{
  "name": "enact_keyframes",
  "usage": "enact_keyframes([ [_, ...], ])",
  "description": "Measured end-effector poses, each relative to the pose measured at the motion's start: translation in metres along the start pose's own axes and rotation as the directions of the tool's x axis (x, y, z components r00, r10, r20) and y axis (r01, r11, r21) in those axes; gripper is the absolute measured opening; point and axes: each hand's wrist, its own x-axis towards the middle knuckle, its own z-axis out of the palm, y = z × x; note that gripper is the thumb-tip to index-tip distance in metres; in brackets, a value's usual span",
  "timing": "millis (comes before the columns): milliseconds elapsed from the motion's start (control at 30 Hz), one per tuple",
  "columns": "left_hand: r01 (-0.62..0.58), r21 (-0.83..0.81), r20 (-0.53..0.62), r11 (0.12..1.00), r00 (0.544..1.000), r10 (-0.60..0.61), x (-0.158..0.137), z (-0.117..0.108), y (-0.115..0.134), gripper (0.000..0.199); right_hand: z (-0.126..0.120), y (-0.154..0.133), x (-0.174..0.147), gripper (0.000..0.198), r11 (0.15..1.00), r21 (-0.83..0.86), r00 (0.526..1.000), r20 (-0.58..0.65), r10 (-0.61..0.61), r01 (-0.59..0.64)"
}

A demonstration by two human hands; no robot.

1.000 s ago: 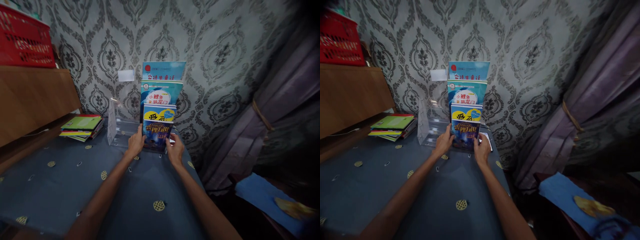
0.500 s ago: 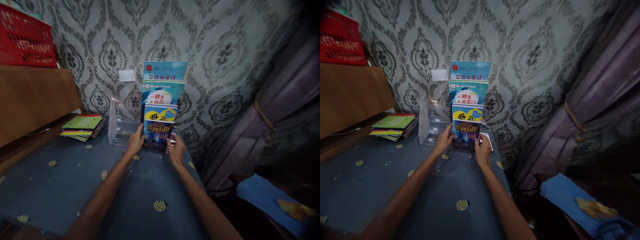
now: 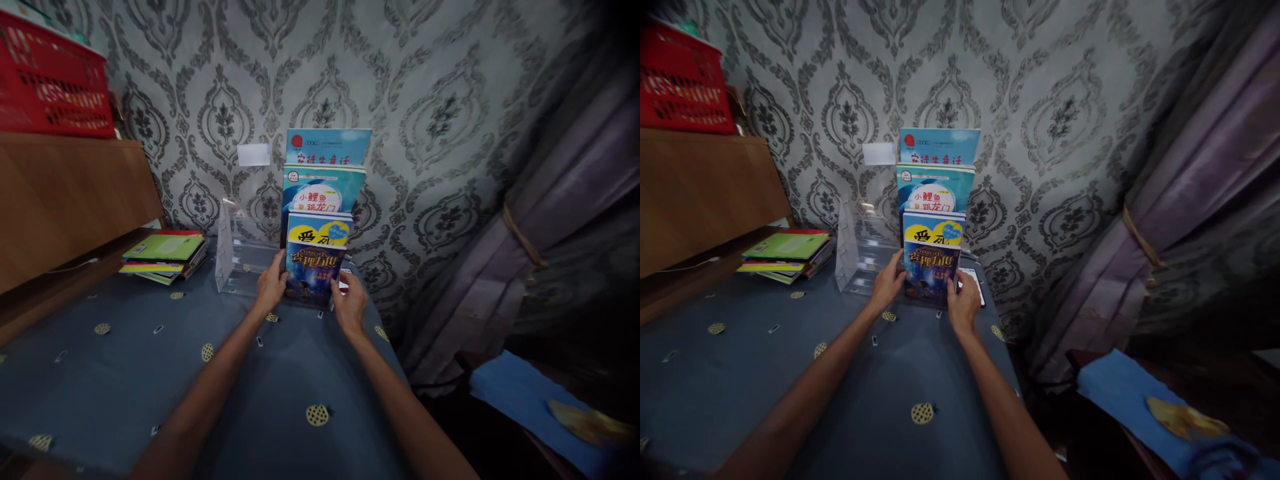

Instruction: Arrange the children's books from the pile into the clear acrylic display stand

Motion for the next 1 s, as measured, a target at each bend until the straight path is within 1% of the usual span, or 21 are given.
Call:
enact_keyframes([
  [133, 0.002, 0.015, -0.013, 1.0, 1.0, -0.002, 0.0, -0.0002, -0.0005, 0.066, -0.0013, 0.0019, 0.0009, 0.03, 1.0, 0.025, 0.999, 0.035, 0.0, 0.0],
  [333, 0.005, -0.001, 0.003, 1.0, 1.0, -0.005, 0.0008, -0.0023, -0.001, 0.067, -0.0009, 0.0021, 0.0013, 0.032, 1.0, 0.014, 0.999, 0.034, -0.002, 0.001],
  [533, 0.001, 0.004, -0.013, 1.0, 1.0, -0.001, -0.0003, -0.0033, -0.0001, 0.065, -0.0009, 0.0028, 0.0019, 0.029, 1.0, 0.012, 0.999, 0.03, -0.014, 0.014],
  [833, -0.007, 0.01, 0.015, 1.0, 1.0, 0.007, -0.0013, -0.0066, -0.0011, 0.067, -0.0027, -0.0023, 0.0014, 0.028, 1.0, 0.012, 0.999, 0.031, 0.009, -0.009],
  [1000, -0.018, 0.006, 0.015, 1.0, 1.0, 0.018, -0.0024, -0.0065, -0.0015, 0.067, -0.0031, -0.0052, 0.0016, 0.034, 0.999, 0.01, 0.998, 0.04, 0.038, -0.039],
])
